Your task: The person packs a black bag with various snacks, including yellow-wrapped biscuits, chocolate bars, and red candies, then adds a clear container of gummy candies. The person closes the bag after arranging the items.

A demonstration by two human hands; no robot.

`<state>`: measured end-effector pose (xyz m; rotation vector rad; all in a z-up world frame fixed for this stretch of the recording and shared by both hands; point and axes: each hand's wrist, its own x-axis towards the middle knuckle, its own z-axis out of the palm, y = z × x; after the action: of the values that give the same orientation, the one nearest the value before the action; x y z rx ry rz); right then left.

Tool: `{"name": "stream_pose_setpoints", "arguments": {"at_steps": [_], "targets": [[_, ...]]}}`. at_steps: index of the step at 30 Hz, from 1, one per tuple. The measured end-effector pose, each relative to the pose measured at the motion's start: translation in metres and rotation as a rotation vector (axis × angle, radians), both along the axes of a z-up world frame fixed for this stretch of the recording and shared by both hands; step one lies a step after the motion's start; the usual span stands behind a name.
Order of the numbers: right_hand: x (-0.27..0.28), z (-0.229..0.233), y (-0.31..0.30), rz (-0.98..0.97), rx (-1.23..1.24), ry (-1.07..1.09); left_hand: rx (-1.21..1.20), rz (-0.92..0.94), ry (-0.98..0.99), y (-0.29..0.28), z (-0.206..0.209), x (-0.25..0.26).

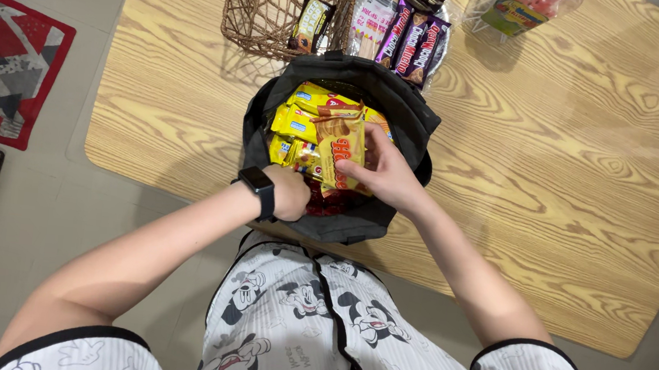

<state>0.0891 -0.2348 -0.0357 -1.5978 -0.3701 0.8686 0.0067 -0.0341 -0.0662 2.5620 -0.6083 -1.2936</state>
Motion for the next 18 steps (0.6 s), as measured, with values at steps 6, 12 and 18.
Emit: {"name": "stream_pose_setpoints", "arguments": {"at_steps": [6,12,18], "targets": [[0.001,-0.013,0.004,0.027,0.028,-0.03,-0.244,0.055,-0.368,0.02,0.041,-0.016],[-0.006,-0.008,0.018,0.062,-0.064,-0.081,-0.311,0.031,-0.548,0.031,0.076,-0.044],[-0.008,0.023,0.029,0.295,-0.496,-0.306,-0.324,-0.045,-0.79,0.042,0.089,-0.058]]}}
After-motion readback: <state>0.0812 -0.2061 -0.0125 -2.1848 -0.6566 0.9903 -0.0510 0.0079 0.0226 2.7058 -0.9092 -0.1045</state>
